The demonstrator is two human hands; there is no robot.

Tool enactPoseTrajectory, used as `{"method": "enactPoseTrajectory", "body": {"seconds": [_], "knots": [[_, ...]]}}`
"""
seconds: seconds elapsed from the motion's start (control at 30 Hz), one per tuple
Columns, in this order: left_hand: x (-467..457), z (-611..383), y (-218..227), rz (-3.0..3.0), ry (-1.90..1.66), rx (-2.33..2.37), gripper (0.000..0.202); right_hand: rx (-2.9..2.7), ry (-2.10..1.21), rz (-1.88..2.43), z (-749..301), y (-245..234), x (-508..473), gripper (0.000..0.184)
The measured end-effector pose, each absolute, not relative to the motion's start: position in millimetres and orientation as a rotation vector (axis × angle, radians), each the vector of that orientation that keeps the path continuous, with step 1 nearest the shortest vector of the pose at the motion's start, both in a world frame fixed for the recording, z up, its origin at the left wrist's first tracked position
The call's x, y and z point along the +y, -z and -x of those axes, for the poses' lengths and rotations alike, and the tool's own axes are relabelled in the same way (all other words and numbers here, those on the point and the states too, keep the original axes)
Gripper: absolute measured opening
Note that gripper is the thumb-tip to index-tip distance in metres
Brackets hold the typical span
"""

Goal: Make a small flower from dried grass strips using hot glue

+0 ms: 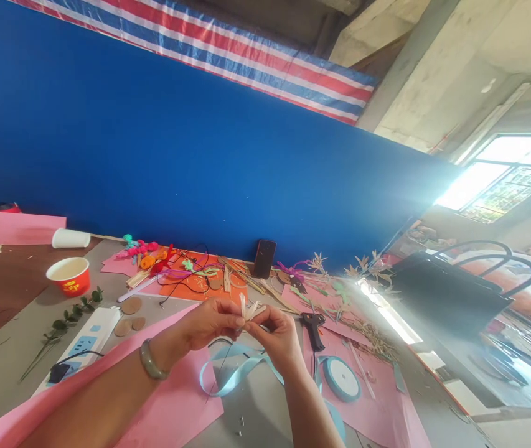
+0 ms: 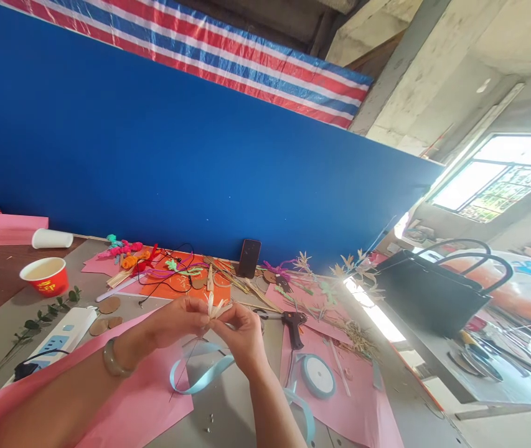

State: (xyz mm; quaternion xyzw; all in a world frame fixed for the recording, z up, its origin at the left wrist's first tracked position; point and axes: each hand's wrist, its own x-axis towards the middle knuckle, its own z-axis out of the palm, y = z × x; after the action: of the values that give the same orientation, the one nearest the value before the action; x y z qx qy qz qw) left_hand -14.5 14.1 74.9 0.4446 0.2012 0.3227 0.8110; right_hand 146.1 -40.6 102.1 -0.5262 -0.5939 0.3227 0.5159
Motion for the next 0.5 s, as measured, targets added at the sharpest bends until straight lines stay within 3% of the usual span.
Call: {"method": "enactPoseTrajectory", "body": {"seconds": [0.5], "knots": [[17.4, 17.9, -78.9, -1.013, -0.782, 0.466, 0.026, -1.393, -1.056, 1.263, -158.5, -92.3, -36.1, 0.024]]}}
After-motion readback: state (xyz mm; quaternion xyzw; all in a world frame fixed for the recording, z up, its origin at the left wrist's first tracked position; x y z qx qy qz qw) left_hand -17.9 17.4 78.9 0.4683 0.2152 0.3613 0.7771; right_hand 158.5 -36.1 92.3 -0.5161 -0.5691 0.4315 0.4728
